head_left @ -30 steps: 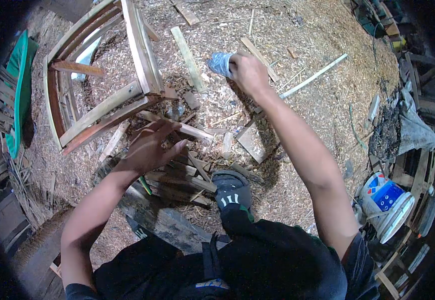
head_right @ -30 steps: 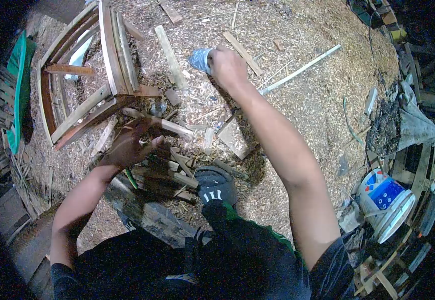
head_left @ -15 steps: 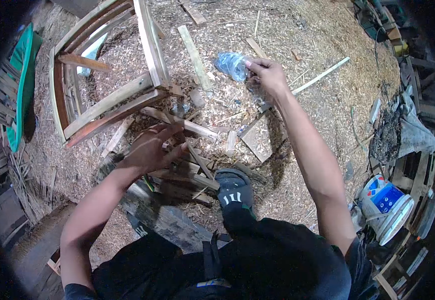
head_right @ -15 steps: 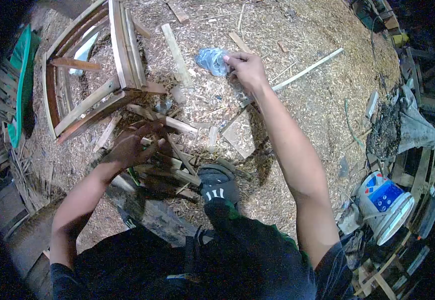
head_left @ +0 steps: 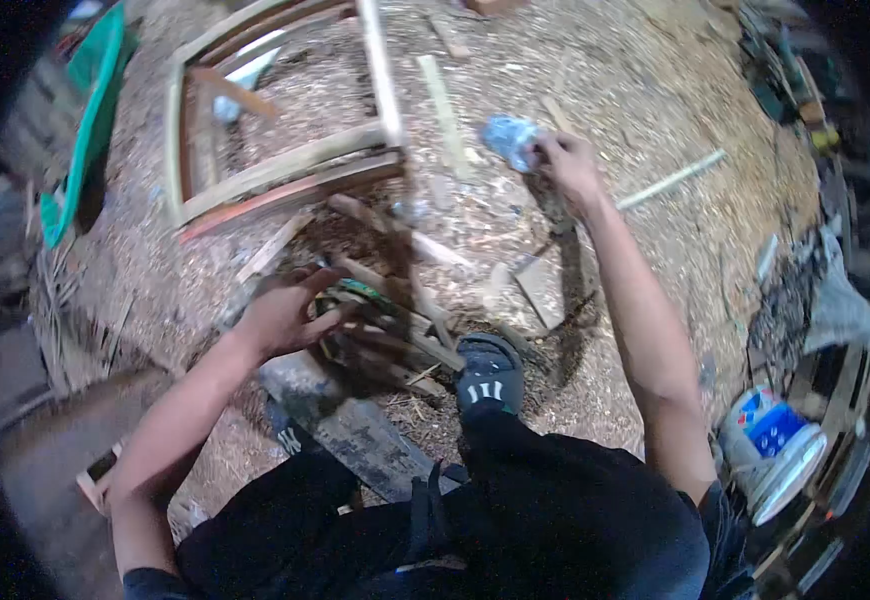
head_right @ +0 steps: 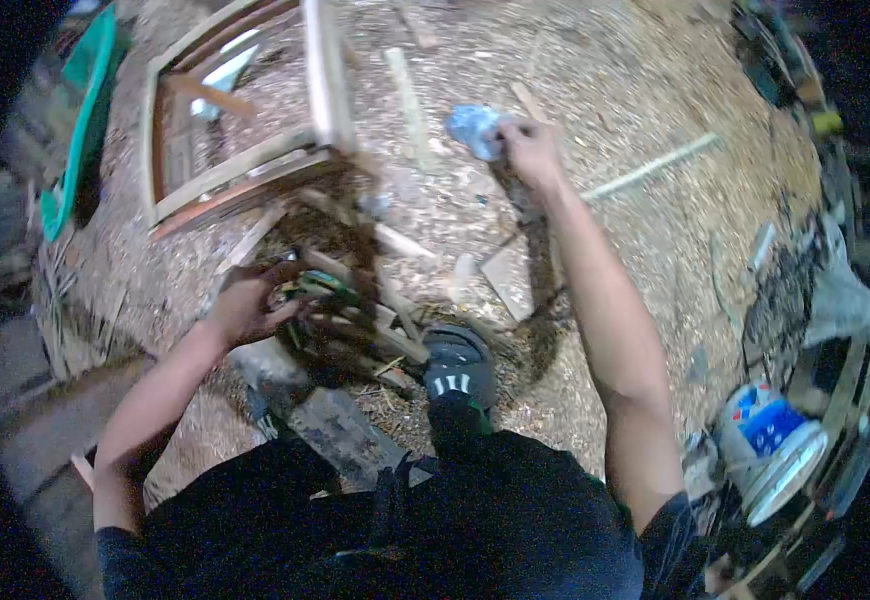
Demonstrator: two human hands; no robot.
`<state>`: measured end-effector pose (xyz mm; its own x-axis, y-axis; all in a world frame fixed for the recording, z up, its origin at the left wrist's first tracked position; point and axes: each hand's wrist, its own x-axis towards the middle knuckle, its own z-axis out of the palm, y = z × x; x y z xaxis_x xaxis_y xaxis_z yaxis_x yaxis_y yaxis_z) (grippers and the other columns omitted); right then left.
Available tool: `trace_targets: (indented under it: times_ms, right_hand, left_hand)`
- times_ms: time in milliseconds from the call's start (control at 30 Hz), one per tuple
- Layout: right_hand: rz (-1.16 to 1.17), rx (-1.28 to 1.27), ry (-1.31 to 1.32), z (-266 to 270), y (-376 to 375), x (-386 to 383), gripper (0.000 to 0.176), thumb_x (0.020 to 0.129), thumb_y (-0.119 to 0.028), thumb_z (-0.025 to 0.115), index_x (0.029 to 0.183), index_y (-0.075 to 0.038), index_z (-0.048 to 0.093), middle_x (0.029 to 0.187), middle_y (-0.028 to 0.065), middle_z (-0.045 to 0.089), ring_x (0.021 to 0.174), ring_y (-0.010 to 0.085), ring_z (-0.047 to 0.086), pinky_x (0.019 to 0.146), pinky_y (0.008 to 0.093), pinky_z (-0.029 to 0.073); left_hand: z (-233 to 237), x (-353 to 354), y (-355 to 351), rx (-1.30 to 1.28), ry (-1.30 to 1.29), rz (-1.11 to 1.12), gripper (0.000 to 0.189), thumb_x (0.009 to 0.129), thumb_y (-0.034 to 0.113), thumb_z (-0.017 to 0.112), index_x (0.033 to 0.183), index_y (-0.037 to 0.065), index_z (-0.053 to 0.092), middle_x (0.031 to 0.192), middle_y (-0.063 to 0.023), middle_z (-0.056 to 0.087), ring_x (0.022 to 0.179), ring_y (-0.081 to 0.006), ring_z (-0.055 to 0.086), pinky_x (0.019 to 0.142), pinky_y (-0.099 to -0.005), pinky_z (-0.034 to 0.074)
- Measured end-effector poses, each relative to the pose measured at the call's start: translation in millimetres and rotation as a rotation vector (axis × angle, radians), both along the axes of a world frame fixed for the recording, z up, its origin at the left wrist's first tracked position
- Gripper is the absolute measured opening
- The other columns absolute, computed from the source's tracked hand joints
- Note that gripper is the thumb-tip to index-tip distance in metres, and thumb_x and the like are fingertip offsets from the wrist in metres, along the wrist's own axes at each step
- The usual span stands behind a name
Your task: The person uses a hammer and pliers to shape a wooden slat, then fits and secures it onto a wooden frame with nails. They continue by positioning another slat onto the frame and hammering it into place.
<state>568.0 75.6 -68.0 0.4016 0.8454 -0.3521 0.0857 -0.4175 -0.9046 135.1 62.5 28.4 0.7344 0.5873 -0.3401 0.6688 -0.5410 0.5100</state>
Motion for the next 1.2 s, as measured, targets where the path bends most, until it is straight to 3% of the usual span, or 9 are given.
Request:
trace_targets:
  times_ms: [100, 133, 300, 500, 633, 767, 933, 1067, 1200]
  right_hand:
    - [-0.042, -0.027, -0.016, 6.0, -2.5, -1.7, 0.024, 0.099, -0.021, 0.067, 0.103, 0.002, 0.073, 0.09, 0.0072, 0.071, 0.077, 0.0135, 0.065, 0.067, 0.0284, 0.053]
    - [-0.038, -0.025, -0.032, -3.1, 0.1, 4.4, 0.026, 0.097, -0.017, 0.07, 0.113, 0.004, 0.07, 0.101, 0.01, 0.073, 0.086, 0.0159, 0.068, 0.075, 0.0299, 0.056]
    - [-0.06, 0.197, -0.017, -24.6, 6.3, 5.8, 0.022, 0.094, -0.008, 0.072, 0.111, 0.005, 0.072, 0.099, 0.0106, 0.073, 0.08, 0.0148, 0.068, 0.071, 0.0282, 0.056]
    - [-0.208, 0.249, -0.209, -0.2, 8.6, 6.2, 0.028, 0.094, -0.012, 0.074, 0.118, 0.002, 0.071, 0.104, 0.0119, 0.074, 0.088, 0.0175, 0.07, 0.076, 0.03, 0.058]
    - [-0.174, 0.56, -0.385, 107.5, 17.7, -53.5, 0.024, 0.097, -0.015, 0.072, 0.114, 0.002, 0.071, 0.1, 0.0131, 0.074, 0.089, 0.0183, 0.07, 0.079, 0.0311, 0.059]
    - [0.061, 0.75, -0.429, 194.3, 31.8, -144.1, 0.016, 0.096, -0.002, 0.069, 0.111, 0.003, 0.073, 0.105, 0.0121, 0.074, 0.099, 0.018, 0.07, 0.09, 0.031, 0.058]
    - [0.489, 0.735, -0.337, 204.7, 52.8, -255.7, 0.015, 0.093, 0.0, 0.071, 0.107, 0.0, 0.076, 0.102, 0.0066, 0.076, 0.095, 0.0127, 0.07, 0.084, 0.0262, 0.056]
    - [0.597, 0.794, -0.345, 193.7, 59.5, -314.6, 0.014, 0.091, -0.006, 0.075, 0.104, -0.002, 0.076, 0.098, 0.0072, 0.077, 0.088, 0.0125, 0.072, 0.081, 0.0274, 0.057]
    - [0.72, 0.873, -0.477, 186.7, 70.9, -330.1, 0.012, 0.089, -0.006, 0.076, 0.1, -0.002, 0.074, 0.093, 0.0088, 0.077, 0.084, 0.0157, 0.074, 0.076, 0.0296, 0.057]
  left_hand:
    - [2.4, -38.5, -13.2, 0.037, 0.136, 0.066, 0.046, 0.094, 0.05, 0.066, 0.125, 0.016, 0.068, 0.082, -0.0198, 0.07, 0.082, -0.041, 0.069, 0.073, -0.0492, 0.056]
    - [13.9, -45.3, -16.1, 0.07, 0.132, 0.069, 0.045, 0.094, 0.05, 0.066, 0.123, 0.016, 0.069, 0.081, -0.0197, 0.069, 0.081, -0.0408, 0.069, 0.072, -0.0497, 0.056]
    - [21.2, -89.9, -25.4, 0.192, 0.141, 0.119, 0.043, 0.095, 0.05, 0.065, 0.12, 0.016, 0.069, 0.077, -0.0188, 0.067, 0.08, -0.04, 0.069, 0.072, -0.0501, 0.055]
    - [15.0, -124.3, -14.5, 0.171, -0.084, 0.31, 0.034, 0.096, 0.039, 0.068, 0.111, 0.009, 0.073, 0.088, -0.0178, 0.073, 0.079, -0.0347, 0.072, 0.073, -0.0456, 0.057]
    - [-3.4, -144.5, 9.7, 0.056, -0.295, 0.665, 0.03, 0.097, 0.029, 0.067, 0.12, 0.009, 0.072, 0.099, -0.0117, 0.077, 0.084, -0.0236, 0.075, 0.078, -0.0372, 0.058]
    - [18.6, -154.3, 40.8, 0.099, -0.437, 0.78, 0.029, 0.098, 0.029, 0.067, 0.12, 0.011, 0.073, 0.102, -0.0152, 0.077, 0.088, -0.0208, 0.075, 0.081, -0.0371, 0.06]
    - [38.2, -150.6, 74.9, 0.224, -0.655, 0.636, 0.03, 0.098, 0.023, 0.069, 0.125, 0.011, 0.071, 0.117, -0.011, 0.072, 0.105, -0.018, 0.068, 0.089, -0.0353, 0.057]
    - [44.2, -140.1, 94.8, 0.516, -0.752, 0.329, 0.036, 0.092, 0.018, 0.075, 0.128, 0.012, 0.07, 0.129, -0.0124, 0.067, 0.119, -0.0197, 0.063, 0.094, -0.0341, 0.055]
    - [48.4, -128.8, 93.7, 0.431, -0.751, 0.343, 0.042, 0.088, 0.013, 0.078, 0.128, 0.012, 0.069, 0.134, -0.0115, 0.063, 0.124, -0.0242, 0.061, 0.102, -0.037, 0.051]
